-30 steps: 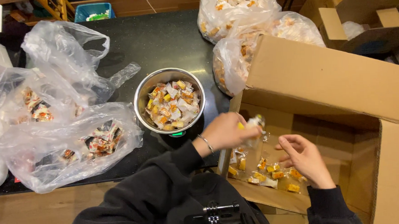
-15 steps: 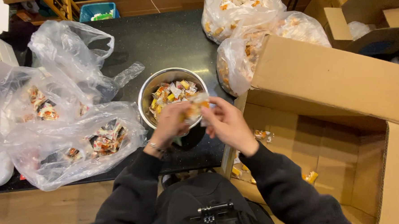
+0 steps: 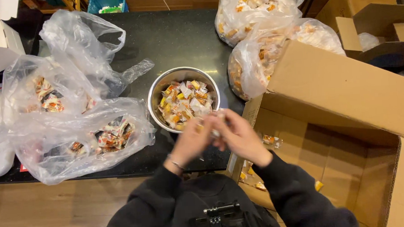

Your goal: Sorting and weighing individually wrapped snacks and packing them into boxes

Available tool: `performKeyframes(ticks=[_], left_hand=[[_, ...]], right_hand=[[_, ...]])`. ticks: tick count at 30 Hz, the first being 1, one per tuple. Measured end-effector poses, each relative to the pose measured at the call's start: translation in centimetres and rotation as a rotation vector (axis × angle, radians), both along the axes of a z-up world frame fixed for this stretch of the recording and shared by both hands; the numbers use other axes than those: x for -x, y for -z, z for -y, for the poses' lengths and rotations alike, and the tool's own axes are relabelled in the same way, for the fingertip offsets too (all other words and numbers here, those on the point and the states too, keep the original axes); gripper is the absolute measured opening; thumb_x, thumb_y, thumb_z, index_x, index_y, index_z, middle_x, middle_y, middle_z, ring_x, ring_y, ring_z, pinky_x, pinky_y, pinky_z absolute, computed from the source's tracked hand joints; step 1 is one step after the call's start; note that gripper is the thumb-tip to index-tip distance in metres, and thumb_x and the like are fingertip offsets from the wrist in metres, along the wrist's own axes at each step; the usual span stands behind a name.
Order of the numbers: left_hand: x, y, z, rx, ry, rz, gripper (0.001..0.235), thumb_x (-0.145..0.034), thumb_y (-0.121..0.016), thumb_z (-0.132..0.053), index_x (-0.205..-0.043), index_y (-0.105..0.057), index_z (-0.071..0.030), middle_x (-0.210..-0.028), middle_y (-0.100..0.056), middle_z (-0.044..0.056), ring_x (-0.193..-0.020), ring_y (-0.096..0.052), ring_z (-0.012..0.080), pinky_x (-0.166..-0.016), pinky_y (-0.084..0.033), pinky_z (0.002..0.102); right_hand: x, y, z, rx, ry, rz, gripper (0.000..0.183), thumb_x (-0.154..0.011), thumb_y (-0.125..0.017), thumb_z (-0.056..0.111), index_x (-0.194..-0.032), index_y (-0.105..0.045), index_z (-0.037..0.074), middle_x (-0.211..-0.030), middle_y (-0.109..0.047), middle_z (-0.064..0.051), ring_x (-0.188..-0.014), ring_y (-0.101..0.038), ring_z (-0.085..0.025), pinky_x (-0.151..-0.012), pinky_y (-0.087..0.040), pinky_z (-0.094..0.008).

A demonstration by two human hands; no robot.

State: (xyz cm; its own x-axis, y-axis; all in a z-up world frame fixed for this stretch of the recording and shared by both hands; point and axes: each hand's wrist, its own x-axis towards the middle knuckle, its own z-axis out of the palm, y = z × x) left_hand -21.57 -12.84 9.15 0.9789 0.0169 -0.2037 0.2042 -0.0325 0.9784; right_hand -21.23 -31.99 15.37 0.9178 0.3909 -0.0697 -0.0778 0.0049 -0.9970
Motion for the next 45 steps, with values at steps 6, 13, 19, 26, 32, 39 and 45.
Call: performKeyframes(ticks=[6, 13, 19, 26, 32, 39, 45], left_hand=[[4.3, -1.1, 4.8, -0.197, 0.322, 0.1, 0.046, -0.114, -0.071, -0.045, -0.089, -0.079, -0.008, -0.075, -0.076, 0.017, -0.078, -0.074, 0.0351, -0.069, -0.056, 0.047], [5.4, -1.0, 7.4, -0.67, 0.726, -0.11, 0.074, -0.089, -0.065, -0.091, -0.083, -0.071, -0.017, -0.09, -0.084, 0.013, -0.099, -0.079, 0.0392, -0.079, -0.053, 0.05], [4.5, -0.1, 8.9, -0.503, 0.668, -0.244, 0.049, -0.089, -0.071, -0.049, -0.066, -0.043, -0.016, -0.065, -0.048, 0.002, -0.067, -0.052, 0.0195, -0.066, -0.041, 0.047], [5.8, 0.3, 10.5, -0.329, 0.692, -0.261, 0.061, -0.093, -0.067, -0.028, -0.059, -0.017, -0.022, -0.05, -0.018, -0.006, -0.049, -0.017, 0.0125, -0.055, -0.022, 0.04], [7.5, -1.4, 13.0, -0.19, 0.761, -0.473, 0.056, -0.099, -0.068, -0.027, -0.047, -0.064, -0.006, -0.043, -0.058, 0.007, -0.04, -0.052, 0.0138, -0.046, -0.042, 0.029], [7.7, 2.0, 15.9, 0.053, 0.577, -0.69, 0.041, -0.099, -0.07, -0.016, -0.062, -0.059, -0.001, -0.053, -0.054, 0.012, -0.042, -0.047, 0.0194, -0.043, -0.038, 0.036], [5.1, 6.1, 17.7, 0.187, 0.472, -0.67, 0.022, -0.093, -0.079, -0.014, -0.084, -0.066, 0.001, -0.06, -0.059, 0.008, -0.043, -0.058, 0.0159, -0.035, -0.049, 0.036]], right_hand=[[4.8, 0.8, 9.7, 0.104, 0.235, -0.079, 0.028, -0.115, -0.07, 0.021, -0.13, -0.076, -0.002, -0.088, -0.075, -0.013, -0.057, -0.072, -0.02, -0.043, -0.065, -0.034], [7.0, 1.2, 12.9, 0.457, 0.606, -0.356, 0.022, -0.112, -0.082, 0.025, -0.105, -0.08, 0.005, -0.076, -0.065, -0.006, -0.056, -0.057, -0.016, -0.049, -0.051, -0.033], [6.9, -3.9, 10.9, 0.749, 0.562, -0.453, 0.091, -0.087, -0.088, 0.043, -0.17, -0.058, 0.02, -0.154, -0.073, -0.003, -0.105, -0.085, -0.024, -0.08, -0.076, -0.044], [18.2, 4.3, 23.6, 1.184, 1.009, 0.171, 0.043, -0.104, -0.089, 0.031, -0.135, -0.086, 0.001, -0.127, -0.084, -0.02, -0.101, -0.077, -0.031, -0.098, -0.058, -0.048], [29.7, 10.4, 26.4, 1.467, 1.701, -0.036, 0.104, -0.095, -0.104, 0.054, -0.146, -0.045, -0.014, -0.142, -0.049, -0.041, -0.134, -0.042, -0.063, -0.111, -0.029, -0.072], [21.3, 10.1, 23.7, 0.179, 1.499, -0.615, 0.061, -0.098, -0.074, 0.022, -0.151, -0.046, 0.011, -0.136, -0.067, -0.02, -0.119, -0.068, -0.036, -0.087, -0.059, -0.061], [15.3, 8.5, 25.6, 0.698, 1.293, -0.592, 0.126, -0.091, -0.083, 0.047, -0.179, -0.003, 0.002, -0.178, -0.038, -0.04, -0.159, -0.047, -0.048, -0.136, -0.031, -0.062]])
